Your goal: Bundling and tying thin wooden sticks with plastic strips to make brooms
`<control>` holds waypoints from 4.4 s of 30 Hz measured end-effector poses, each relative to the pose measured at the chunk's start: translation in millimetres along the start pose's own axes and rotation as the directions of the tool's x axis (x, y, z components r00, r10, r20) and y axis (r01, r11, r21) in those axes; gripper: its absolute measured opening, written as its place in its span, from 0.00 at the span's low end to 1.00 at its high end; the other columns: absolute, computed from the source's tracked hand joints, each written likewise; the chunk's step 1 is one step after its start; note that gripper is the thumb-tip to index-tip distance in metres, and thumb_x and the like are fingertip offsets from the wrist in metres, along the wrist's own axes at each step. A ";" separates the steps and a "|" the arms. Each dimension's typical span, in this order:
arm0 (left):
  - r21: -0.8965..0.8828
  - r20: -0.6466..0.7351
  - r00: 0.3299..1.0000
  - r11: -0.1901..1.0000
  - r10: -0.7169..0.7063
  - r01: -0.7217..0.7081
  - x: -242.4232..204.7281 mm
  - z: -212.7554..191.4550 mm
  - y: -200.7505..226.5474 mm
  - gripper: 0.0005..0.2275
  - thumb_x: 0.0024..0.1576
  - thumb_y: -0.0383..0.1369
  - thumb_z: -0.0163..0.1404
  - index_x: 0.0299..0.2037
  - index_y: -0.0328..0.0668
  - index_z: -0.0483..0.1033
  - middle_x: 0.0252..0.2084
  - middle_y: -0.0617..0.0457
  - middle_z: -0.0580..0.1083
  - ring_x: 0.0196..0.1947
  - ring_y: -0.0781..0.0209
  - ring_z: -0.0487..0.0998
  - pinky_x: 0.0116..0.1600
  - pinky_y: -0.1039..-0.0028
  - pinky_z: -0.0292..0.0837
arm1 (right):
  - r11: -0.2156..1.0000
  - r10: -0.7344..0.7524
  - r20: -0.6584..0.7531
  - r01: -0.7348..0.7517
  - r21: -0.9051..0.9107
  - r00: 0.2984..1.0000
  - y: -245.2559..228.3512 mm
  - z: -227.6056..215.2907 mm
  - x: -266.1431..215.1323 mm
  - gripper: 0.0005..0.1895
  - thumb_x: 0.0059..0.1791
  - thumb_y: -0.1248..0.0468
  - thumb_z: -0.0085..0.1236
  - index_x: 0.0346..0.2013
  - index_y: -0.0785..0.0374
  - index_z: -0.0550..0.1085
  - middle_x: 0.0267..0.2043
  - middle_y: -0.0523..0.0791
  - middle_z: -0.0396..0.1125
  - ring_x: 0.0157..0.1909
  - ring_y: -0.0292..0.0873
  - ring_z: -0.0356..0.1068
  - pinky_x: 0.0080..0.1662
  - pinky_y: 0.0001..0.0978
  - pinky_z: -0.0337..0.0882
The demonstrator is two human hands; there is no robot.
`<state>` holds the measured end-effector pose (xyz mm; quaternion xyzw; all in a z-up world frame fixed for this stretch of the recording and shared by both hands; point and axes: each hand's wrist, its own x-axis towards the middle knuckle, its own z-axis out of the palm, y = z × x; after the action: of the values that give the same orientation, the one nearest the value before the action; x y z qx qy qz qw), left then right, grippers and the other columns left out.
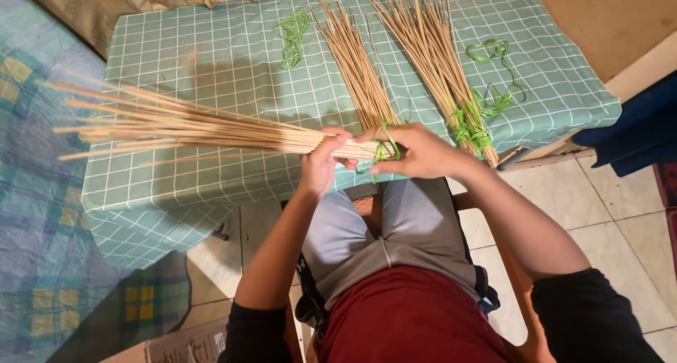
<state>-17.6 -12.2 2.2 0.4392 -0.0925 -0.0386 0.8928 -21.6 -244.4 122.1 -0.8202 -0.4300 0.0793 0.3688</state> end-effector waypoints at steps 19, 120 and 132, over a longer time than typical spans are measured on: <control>-0.066 -0.171 0.984 0.995 0.059 -0.071 22.3 -56.3 6.5 0.13 0.56 0.32 0.53 0.45 0.29 0.71 0.33 0.42 0.73 0.27 0.53 0.73 0.34 0.67 0.69 | 0.784 0.617 -0.197 -0.571 0.245 0.762 46.6 -113.2 -63.6 0.08 0.47 0.69 0.66 0.28 0.65 0.73 0.16 0.46 0.69 0.16 0.36 0.68 0.20 0.31 0.66; 0.094 -0.231 0.972 0.995 0.048 -0.027 38.0 -27.8 -45.1 0.08 0.62 0.29 0.49 0.45 0.29 0.73 0.37 0.46 0.72 0.35 0.54 0.76 0.45 0.59 0.78 | 0.925 -0.011 -0.868 -0.324 -0.197 0.496 110.4 23.2 -74.9 0.22 0.55 0.66 0.59 0.57 0.70 0.59 0.37 0.53 0.70 0.30 0.46 0.71 0.32 0.34 0.68; 0.090 0.358 0.905 0.974 -0.228 0.210 12.8 19.0 -12.5 0.18 0.61 0.37 0.50 0.61 0.49 0.68 0.57 0.46 0.74 0.44 0.57 0.79 0.37 0.64 0.81 | 0.973 -0.219 -0.654 0.116 -0.198 0.724 75.3 71.4 -67.3 0.18 0.44 0.65 0.62 0.43 0.65 0.65 0.36 0.48 0.71 0.29 0.42 0.72 0.34 0.31 0.72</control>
<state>-8.7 -36.6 5.3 0.4537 -0.2081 -0.2175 0.8388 -46.4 -284.4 7.7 -0.7755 -0.3451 -0.2861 0.4446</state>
